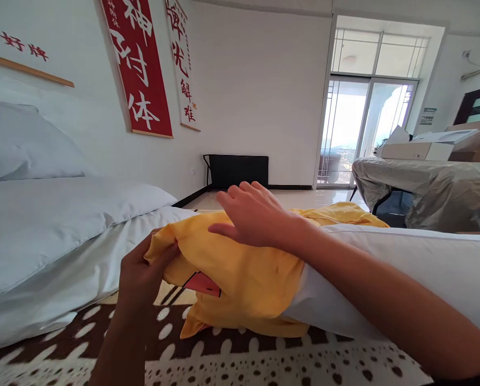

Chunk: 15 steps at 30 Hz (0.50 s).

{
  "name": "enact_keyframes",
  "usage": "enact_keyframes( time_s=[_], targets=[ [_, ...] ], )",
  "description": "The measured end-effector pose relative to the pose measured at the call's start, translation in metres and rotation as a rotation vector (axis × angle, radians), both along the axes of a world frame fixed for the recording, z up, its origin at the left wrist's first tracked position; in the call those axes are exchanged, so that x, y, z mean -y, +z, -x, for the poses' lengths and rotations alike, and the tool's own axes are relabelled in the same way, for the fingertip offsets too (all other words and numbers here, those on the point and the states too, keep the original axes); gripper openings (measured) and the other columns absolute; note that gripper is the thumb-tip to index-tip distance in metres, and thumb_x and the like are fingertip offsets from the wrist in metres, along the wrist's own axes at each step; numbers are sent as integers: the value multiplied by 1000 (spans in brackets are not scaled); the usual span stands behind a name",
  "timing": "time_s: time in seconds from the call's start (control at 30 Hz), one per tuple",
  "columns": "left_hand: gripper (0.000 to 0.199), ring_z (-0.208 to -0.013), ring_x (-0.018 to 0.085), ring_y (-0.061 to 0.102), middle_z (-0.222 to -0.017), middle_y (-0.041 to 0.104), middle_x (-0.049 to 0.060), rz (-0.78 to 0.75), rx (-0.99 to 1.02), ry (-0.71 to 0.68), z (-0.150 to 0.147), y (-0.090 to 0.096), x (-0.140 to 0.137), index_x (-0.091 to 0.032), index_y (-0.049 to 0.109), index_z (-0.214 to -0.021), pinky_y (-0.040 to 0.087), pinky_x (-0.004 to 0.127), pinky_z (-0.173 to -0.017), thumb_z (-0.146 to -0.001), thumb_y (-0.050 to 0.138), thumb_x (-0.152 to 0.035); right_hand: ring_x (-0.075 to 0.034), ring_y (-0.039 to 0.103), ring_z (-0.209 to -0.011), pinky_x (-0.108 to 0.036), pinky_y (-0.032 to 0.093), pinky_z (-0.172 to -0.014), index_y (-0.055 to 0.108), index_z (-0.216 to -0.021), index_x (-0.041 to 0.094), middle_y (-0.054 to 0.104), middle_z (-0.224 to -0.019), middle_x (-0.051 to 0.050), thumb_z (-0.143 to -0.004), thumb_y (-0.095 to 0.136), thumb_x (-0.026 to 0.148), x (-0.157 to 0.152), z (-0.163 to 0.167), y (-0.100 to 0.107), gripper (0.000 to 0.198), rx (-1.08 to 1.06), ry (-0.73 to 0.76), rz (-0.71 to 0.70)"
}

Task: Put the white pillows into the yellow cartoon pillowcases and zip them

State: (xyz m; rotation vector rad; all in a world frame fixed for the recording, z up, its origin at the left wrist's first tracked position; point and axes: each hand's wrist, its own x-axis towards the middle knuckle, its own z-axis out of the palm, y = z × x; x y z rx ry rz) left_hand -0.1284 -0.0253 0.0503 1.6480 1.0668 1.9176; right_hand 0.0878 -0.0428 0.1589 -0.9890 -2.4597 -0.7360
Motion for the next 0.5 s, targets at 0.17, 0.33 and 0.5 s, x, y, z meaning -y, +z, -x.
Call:
enact_keyframes(
  time_s=[0.17,0.33,0.5],
  targets=[
    [22,-83,18,55,-89,62,2,-72,-3,65,-5,7,17,-18,63,-71,45,24,-70,-67,70,-39,-21,56,-90,-32,39,-78,59,-105,14,62,-99,-10,-91,41,52,-17,7,-16,45,30,62,335],
    [22,-73,15,53,-84,62,0,-73,36,128,-5,7,32,-18,62,-68,43,24,-60,-63,75,-36,-16,53,-76,-25,35,-64,60,-95,19,62,-84,-3,-83,47,62,-10,3,-15,47,-94,66,468],
    [26,-68,11,51,-82,62,0,-26,196,146,-5,6,33,-18,63,-75,39,21,-54,-62,77,-37,-11,41,-63,-22,26,-58,53,-74,18,48,-65,3,-88,48,44,-8,2,-13,30,-126,88,359]
  ],
)
